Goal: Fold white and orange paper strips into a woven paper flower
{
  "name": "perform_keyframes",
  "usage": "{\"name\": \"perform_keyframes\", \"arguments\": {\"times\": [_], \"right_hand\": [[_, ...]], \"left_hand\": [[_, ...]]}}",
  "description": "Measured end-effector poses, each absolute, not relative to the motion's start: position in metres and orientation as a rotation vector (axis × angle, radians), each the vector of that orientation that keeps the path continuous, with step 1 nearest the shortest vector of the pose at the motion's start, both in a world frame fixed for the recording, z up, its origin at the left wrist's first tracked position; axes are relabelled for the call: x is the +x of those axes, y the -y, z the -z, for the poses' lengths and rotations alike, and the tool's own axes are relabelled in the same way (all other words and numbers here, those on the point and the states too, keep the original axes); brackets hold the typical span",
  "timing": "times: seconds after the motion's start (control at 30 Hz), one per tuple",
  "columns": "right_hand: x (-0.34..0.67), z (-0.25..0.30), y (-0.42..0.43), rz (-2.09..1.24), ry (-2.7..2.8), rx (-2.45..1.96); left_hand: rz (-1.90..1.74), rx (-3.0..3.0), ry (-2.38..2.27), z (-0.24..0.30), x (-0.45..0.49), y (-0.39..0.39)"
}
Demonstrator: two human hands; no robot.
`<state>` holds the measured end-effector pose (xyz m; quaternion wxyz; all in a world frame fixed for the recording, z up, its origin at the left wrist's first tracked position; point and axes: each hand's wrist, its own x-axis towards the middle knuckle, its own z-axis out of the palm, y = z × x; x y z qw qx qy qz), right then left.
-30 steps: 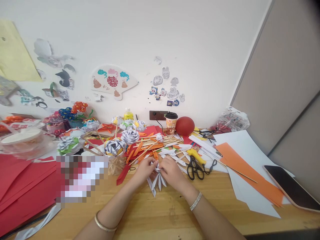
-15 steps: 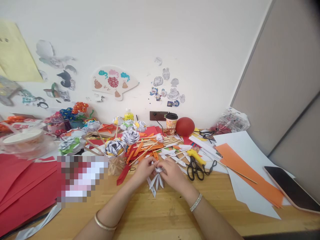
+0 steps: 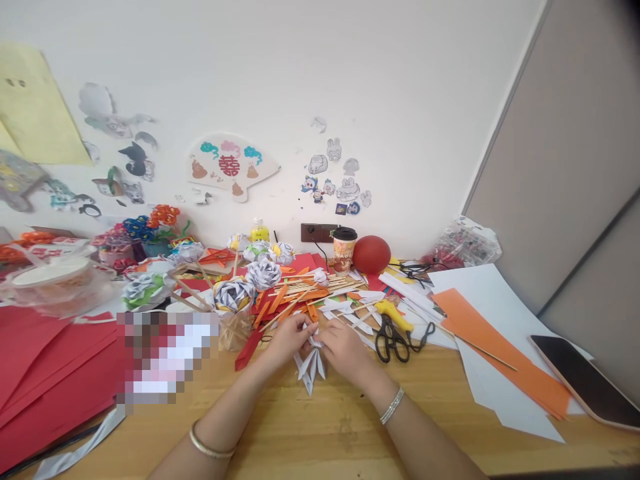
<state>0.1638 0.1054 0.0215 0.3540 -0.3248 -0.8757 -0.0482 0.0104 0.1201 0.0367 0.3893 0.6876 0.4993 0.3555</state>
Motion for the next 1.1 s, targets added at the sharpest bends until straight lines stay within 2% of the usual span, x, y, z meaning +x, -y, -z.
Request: {"name": "perform_keyframes", "arguments": {"times": [0.2,0.53,0.73,0.93,1.1], "right_hand": [[0.170,-0.024,-0.105,0.100,2.374,-0.639],[0.172,-0.024,-0.106,0.006,2.390,-0.725],[0.176,-0.034,-0.105,-0.233,1.982,-0.844],[0.168,-0.024,-0.115,-0.658,1.772,-0.962],[0.162,-0.024,-0.112,-0.573,1.676,-0.954]], "left_hand": [[-0.945,1.753,-1.229,-0.034,0.009,-0.124],[-1.006,1.770,-1.195,-0.038,0.007,-0.123],[-1.034,1.916,-1.135,-0.043,0.014,-0.115],[-1.146,1.917,-1.167,-0.038,0.024,-0.110],[-1.252,1.862,-1.252,-0.036,0.023,-0.112]]}}
